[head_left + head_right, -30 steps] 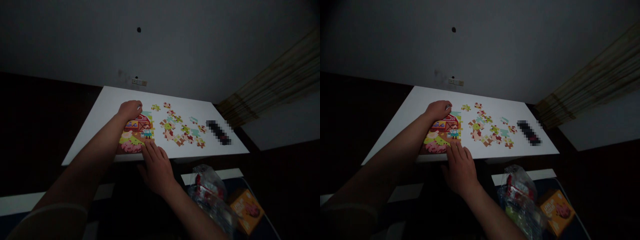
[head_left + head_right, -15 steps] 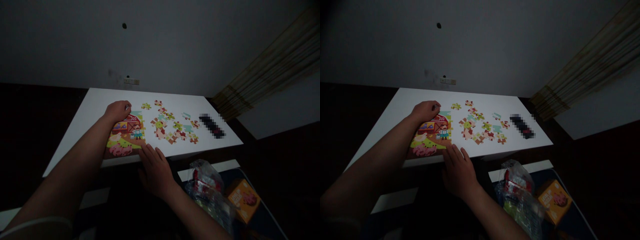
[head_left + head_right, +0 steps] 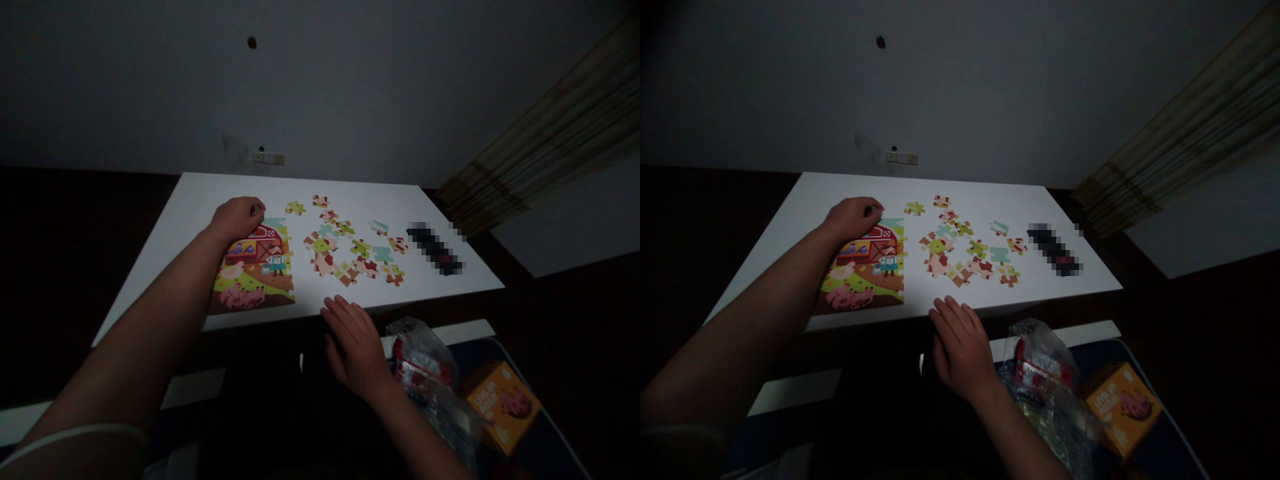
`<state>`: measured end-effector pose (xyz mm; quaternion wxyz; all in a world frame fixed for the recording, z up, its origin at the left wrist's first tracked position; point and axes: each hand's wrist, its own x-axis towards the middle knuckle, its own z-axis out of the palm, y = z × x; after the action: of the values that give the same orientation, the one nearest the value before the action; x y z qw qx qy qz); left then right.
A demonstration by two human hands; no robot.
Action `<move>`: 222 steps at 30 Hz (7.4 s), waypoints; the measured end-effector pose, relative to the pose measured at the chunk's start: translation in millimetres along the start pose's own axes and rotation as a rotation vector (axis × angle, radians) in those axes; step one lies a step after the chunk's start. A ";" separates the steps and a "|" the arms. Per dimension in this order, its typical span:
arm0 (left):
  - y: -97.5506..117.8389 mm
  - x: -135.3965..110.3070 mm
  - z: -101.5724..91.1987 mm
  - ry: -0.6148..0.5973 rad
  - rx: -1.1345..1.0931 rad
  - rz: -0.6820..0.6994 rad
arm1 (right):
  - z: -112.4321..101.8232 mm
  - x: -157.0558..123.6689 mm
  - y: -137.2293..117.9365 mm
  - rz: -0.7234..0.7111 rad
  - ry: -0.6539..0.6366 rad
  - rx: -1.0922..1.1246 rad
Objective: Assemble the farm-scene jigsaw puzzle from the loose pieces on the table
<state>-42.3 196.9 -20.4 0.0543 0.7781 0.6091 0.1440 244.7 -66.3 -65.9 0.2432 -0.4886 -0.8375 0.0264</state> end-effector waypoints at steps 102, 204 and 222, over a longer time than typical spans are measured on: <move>9.2 5.9 0.4 0.005 0.181 -0.085 | -2.5 26.5 9.1 0.052 0.120 0.159; 4.0 5.2 6.0 0.008 0.019 -0.076 | -39.7 143.7 100.5 -0.168 -0.146 0.108; -7.9 3.1 8.3 0.015 -0.029 -0.014 | -32.7 159.7 94.4 -0.145 -0.104 0.124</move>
<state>-46.6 202.7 -29.9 0.0620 0.7720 0.6126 0.1580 270.4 109.3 -2.7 0.2306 -0.4085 -0.8789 0.0858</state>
